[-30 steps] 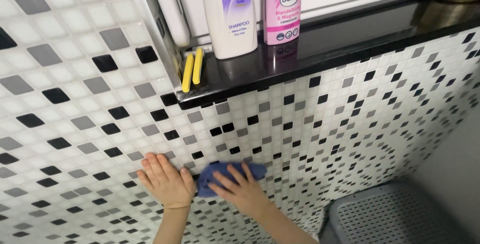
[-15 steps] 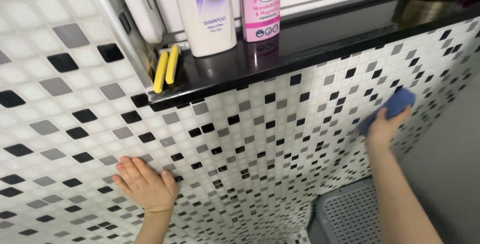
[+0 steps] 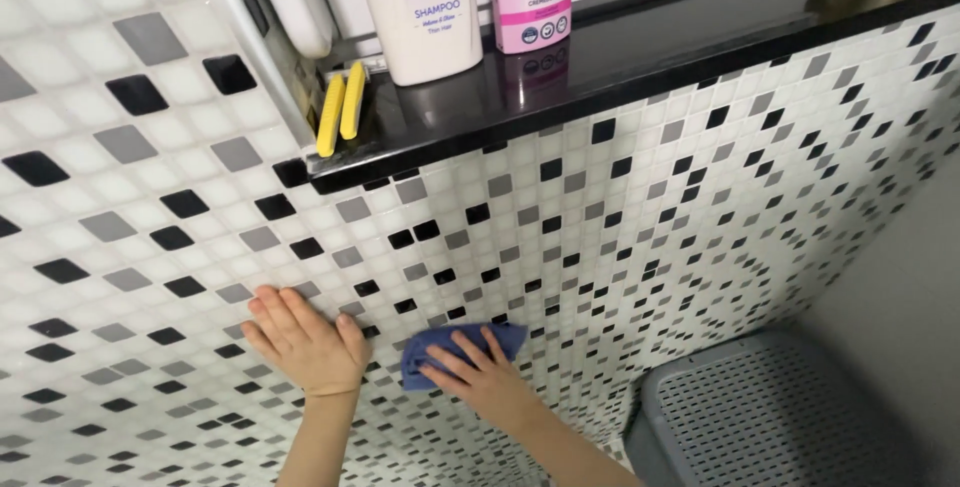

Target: The person wipes down the tiled wall of a shower area and the exterior of a white bathroom cabinet using a blue cloth.

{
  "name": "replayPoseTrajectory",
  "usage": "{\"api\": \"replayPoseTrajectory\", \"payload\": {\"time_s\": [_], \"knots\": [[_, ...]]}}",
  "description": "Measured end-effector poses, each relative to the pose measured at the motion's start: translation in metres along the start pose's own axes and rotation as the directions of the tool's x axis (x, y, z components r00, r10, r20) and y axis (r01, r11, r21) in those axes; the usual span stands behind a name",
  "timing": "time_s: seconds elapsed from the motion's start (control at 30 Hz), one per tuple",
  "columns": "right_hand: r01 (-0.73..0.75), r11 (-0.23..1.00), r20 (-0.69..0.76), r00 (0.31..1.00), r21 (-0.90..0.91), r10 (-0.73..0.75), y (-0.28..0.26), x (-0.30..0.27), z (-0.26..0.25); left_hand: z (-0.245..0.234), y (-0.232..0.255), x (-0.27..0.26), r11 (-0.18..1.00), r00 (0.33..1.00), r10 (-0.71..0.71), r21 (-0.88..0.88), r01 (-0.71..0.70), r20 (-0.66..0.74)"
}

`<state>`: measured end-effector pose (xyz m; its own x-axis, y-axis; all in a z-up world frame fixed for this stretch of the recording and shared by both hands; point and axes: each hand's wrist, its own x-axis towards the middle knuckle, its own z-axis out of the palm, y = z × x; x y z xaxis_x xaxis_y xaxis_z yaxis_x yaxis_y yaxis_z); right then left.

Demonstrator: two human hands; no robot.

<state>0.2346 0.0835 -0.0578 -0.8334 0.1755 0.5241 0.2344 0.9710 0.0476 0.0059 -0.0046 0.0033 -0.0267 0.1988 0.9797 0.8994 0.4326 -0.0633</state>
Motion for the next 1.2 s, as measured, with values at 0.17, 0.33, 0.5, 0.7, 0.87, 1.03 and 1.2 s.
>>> {"api": "replayPoseTrajectory", "payload": {"time_s": [0.17,0.33,0.5,0.7,0.87,1.03,1.2], "knots": [[-0.259,0.851,-0.348,0.932,-0.456,0.097,0.063,-0.022,-0.014,0.002,0.001,0.004,1.000,1.000,0.012,0.001,-0.012,-0.028],[-0.442,0.896,-0.705,0.620,0.048,0.344,0.211,-0.091,-0.079,0.002,0.000,0.002,1.000,1.000,0.008,-0.001,-0.008,0.000],[-0.734,0.252,-0.527,-0.167,0.631,0.834,0.373,-0.176,-0.099,0.002,0.003,0.001,1.000,1.000,0.005,0.013,-0.005,-0.006],[0.160,-0.284,0.323,-0.578,0.945,0.749,0.279,-0.094,-0.156,0.004,0.004,0.003,1.000,0.999,0.003,0.020,-0.002,-0.033],[0.450,-0.361,0.534,-0.354,0.817,0.768,0.105,0.003,-0.105,0.001,0.005,0.003,1.000,0.999,0.011,0.018,-0.011,-0.030],[0.472,-0.744,0.879,-0.318,0.473,0.356,-0.024,0.098,-0.117,0.018,-0.014,-0.008,0.994,0.991,0.098,0.058,-0.092,-0.092],[0.501,-0.859,0.978,0.108,0.102,0.179,0.000,0.052,0.011,0.015,-0.013,-0.006,0.994,0.991,0.093,0.058,-0.088,-0.095]]}}
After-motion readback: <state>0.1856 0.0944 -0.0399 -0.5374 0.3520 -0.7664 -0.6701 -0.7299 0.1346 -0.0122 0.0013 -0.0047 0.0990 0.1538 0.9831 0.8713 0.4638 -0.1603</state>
